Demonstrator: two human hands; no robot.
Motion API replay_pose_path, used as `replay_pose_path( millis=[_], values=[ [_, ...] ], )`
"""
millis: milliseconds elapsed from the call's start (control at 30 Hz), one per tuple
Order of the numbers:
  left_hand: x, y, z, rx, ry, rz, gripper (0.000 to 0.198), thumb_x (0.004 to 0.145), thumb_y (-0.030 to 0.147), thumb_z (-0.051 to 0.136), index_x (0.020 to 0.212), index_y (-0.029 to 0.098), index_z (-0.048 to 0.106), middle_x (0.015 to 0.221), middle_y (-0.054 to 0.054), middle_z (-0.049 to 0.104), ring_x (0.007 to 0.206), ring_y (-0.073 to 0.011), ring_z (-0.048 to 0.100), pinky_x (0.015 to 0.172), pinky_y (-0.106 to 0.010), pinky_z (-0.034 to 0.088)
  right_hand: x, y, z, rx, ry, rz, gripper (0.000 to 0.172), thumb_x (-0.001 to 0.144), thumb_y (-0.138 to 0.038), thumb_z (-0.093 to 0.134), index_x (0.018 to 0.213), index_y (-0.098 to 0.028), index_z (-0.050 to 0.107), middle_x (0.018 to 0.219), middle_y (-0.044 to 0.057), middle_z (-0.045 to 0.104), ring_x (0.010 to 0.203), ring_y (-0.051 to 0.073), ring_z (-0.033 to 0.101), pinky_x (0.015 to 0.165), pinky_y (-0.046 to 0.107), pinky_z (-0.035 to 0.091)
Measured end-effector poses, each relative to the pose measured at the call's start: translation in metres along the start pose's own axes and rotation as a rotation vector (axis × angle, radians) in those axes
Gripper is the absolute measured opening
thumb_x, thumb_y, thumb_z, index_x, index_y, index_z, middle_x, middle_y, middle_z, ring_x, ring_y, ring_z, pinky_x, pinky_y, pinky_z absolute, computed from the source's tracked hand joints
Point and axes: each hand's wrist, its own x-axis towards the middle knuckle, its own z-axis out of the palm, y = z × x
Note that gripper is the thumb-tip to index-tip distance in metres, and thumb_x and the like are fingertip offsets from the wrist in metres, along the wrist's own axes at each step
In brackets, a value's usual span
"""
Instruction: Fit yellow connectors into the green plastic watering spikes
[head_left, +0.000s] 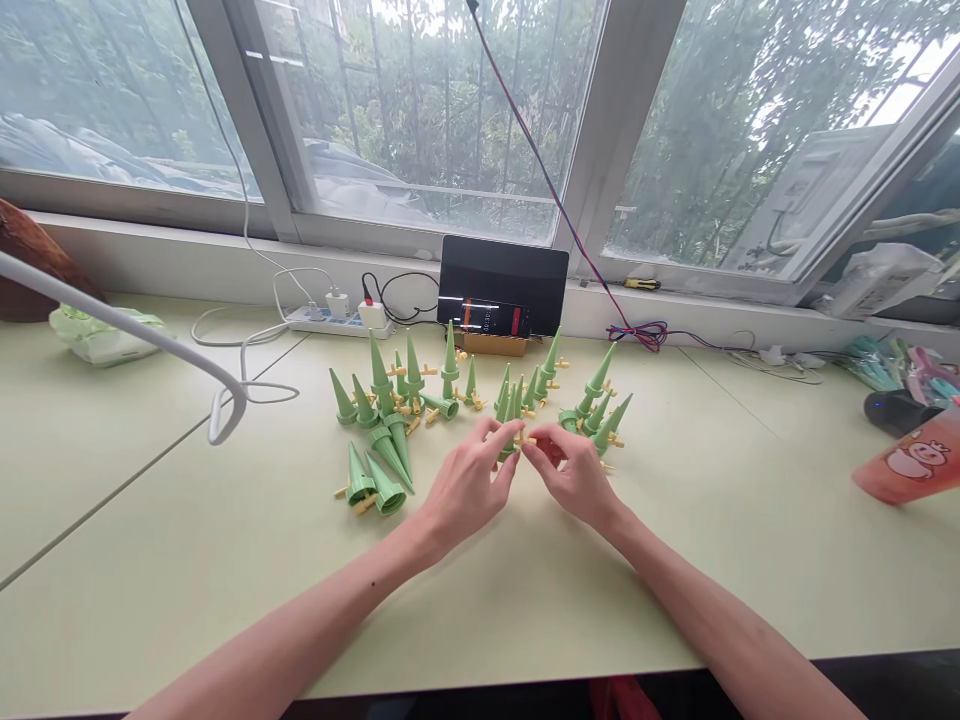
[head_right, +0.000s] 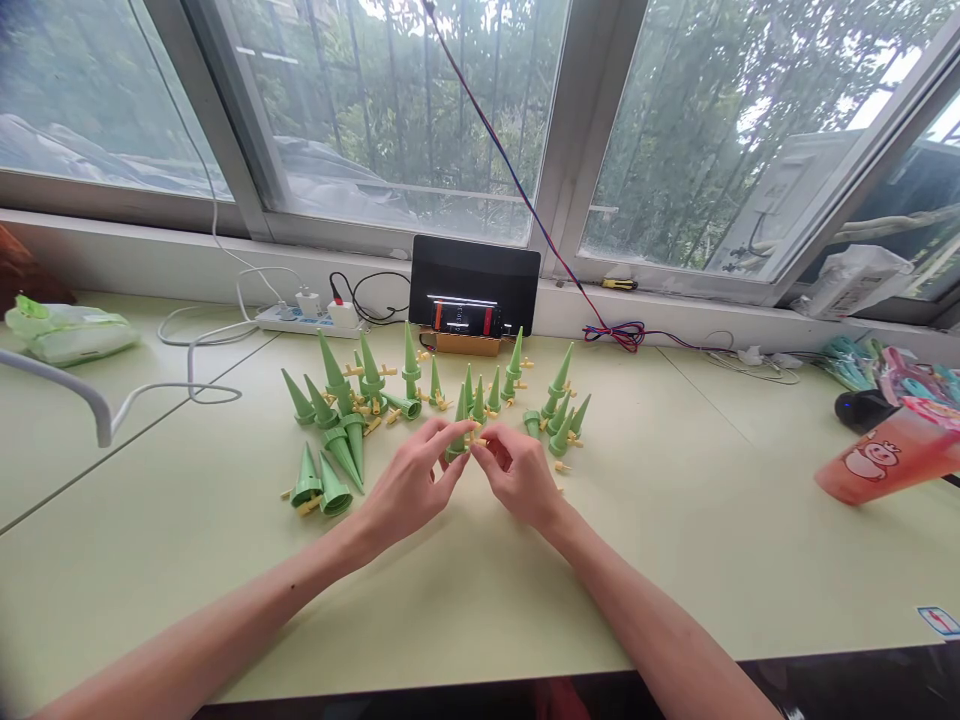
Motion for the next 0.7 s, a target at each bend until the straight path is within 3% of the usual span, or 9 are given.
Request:
replay_pose_path(
  millis=[700],
  values=[
    [-0.0010, -0.0014, 0.0011, 0.011, -0.019, 0.012, 0.035, 0.097, 0.021, 0.049, 0.130, 0.028, 0.055, 0.107, -0.005, 0.058, 0.064, -0.0119, 0.062, 0.065, -0.029, 0.051, 0.0002, 0.0040, 0.0003, -0.045, -0.012, 0.009, 0.041, 0.098, -0.046, 0.048, 0.069, -0.019, 0.054, 0.057, -0.004, 0.038, 0.052, 0.011, 0.030, 0.049, 0.026, 0.028]
  ],
)
